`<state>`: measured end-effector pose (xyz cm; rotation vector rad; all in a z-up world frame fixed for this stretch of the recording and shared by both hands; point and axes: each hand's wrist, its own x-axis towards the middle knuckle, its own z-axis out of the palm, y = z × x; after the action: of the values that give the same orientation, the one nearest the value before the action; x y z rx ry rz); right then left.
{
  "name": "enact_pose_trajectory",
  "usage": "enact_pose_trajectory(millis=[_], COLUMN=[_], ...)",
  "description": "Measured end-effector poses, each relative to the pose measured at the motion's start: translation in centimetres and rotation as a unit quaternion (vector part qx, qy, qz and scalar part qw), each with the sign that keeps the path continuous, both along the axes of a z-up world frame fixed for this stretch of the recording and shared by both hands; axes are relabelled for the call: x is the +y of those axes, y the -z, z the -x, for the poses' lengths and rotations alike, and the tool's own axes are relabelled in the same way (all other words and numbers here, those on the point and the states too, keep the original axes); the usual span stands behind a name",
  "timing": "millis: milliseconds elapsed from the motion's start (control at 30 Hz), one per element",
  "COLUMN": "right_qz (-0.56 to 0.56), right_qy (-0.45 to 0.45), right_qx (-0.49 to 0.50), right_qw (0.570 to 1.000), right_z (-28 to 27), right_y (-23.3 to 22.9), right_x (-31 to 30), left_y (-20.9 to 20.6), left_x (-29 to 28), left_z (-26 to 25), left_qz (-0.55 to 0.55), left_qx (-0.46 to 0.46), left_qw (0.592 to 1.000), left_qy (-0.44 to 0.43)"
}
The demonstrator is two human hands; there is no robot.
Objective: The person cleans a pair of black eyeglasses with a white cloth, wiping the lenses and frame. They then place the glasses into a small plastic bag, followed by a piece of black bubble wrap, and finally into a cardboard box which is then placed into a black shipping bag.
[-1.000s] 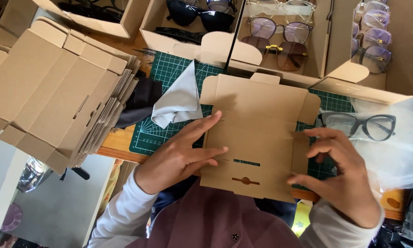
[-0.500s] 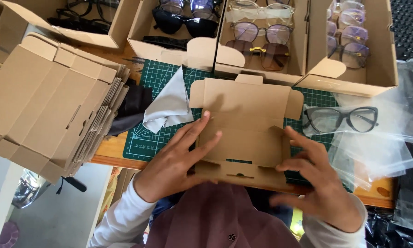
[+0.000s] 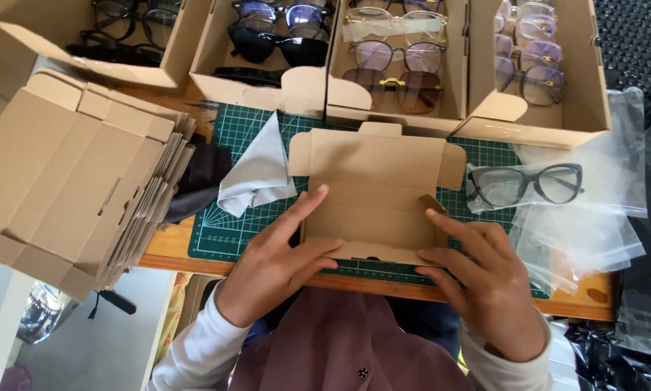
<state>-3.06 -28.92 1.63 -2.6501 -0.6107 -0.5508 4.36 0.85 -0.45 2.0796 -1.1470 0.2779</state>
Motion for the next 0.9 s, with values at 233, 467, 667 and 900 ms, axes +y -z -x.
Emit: enact_pose_trajectory(millis=[233,467,667,900], right_qz=[0.031,0.116,0.191,0.107], right_qy=[0.01,0.091,0.187,0.111], right_qx=[-0.01,-0.015,0.137,0.069], right_qw=[0.999,0.989,0.954,0.986], right_z=[0.1,-2.3,-4.1,-1.7], right_y=[-0.2,-5.3,-0.1,-4.2], right_x=[1.3,-5.8,-12.1,-10.6], left_y=[1.2,1.4,1.6,1.5], left_x=[-1.6,-1.2,-1.2,-1.3], left_z=[1.6,1.9,1.8,1.8], left_qz=[0.084,0.122,0.136,0.16], left_qx=[0.059,0.08,0.083,0.103], left_qw=[0.991,0.984,0.983,0.978], left_qy=[-0.087,-0.102,-0.089,-0.085])
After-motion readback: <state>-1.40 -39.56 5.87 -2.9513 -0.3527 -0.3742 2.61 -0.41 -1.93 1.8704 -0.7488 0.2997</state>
